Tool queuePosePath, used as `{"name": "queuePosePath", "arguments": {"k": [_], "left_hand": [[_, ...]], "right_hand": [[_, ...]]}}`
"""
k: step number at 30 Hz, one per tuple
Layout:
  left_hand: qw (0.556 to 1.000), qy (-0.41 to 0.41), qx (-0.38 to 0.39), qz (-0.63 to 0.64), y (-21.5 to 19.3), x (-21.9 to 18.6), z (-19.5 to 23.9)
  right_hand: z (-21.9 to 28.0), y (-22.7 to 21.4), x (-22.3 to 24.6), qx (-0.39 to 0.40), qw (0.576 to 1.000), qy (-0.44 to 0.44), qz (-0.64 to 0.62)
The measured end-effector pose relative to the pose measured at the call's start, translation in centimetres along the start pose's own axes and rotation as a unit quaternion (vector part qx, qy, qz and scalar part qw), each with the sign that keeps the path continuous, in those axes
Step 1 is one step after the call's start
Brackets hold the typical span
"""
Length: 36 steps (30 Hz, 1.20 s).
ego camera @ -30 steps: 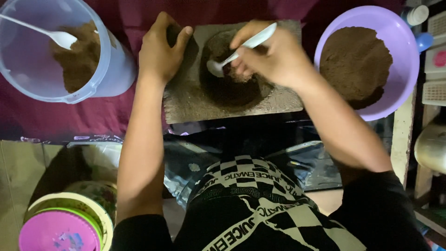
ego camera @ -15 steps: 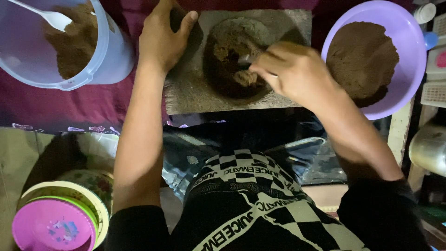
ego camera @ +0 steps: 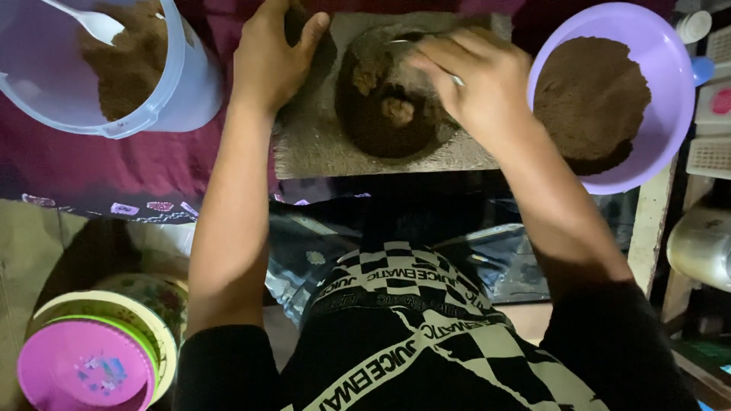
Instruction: The person scoops brown powder from a plastic container into a stone mortar using a spoon, then grinds it with a pestle. The person repeatedly adds more powder and continues grinding throughout the clip.
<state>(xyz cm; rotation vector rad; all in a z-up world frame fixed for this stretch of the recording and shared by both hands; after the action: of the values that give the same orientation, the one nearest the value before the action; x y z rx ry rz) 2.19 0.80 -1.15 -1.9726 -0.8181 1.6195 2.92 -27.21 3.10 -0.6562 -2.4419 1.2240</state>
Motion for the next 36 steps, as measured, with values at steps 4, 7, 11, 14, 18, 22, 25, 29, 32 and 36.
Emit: {"name": "queuePosePath", "arguments": {"k": [4,7,11,14,18,22,25,29,32,36], "left_hand": [[1.000,-0.021,0.002,-0.001,0.4,0.0,-0.2],[1.000,-0.021,-0.009,-0.010,0.3,0.4,-0.4],[1.000,-0.029,-0.002,0.010,0.2,-0.1,-0.3],[1.000,-0.011,-0.002,0.006,0.0,-0.1,-0.2],[0.998,-0.055,0.005,0.005,-0.2,-0.6,0.0],[1.000,-0.027,0.003,0.012,-0.2,-0.5,0.3],[1.000,-0.021,0.008,0.010,-0.1,-0.5,0.1],[0.998,-0.055,0.004,0.013,0.0,-0.6,0.2],[0.999,-0.050,0.008,-0.004,0.1,-0.4,0.2],[0.999,-0.053,0.001,0.005,-0.1,-0.7,0.1]], "right_hand": [[-2.0,2.7,0.5,0.229,0.944,0.095,-0.219],[-1.0,1.0,1.0,0.286,0.931,0.058,-0.218],[2.2,-3.4,1.8,0.130,0.987,-0.020,-0.093],[3.8,-5.3,3.6,0.102,0.980,0.070,-0.153],[6.1,-6.0,4.4,0.097,0.972,0.151,-0.155],[7.9,-6.5,3.7,0.107,0.982,0.132,-0.079],[5.9,-6.1,2.5,0.170,0.976,0.117,-0.070],[1.4,-4.4,0.3,0.246,0.928,0.158,-0.232],[-2.1,-1.3,1.2,0.456,0.824,0.188,-0.278],[-1.2,2.3,1.1,0.387,0.877,0.087,-0.271]]}}
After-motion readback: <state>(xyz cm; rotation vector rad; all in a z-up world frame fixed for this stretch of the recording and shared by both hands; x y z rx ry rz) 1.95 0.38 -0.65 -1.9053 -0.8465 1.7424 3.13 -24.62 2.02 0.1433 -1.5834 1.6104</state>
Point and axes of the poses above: each hand's wrist, its own z-axis away from the middle knuckle, its own y-axis out of the palm, x = y × z, the point moved 2 cm from there along -z, towards the middle knuckle, and after that the axes turned 2 degrees about y, right-handed, at the moved point
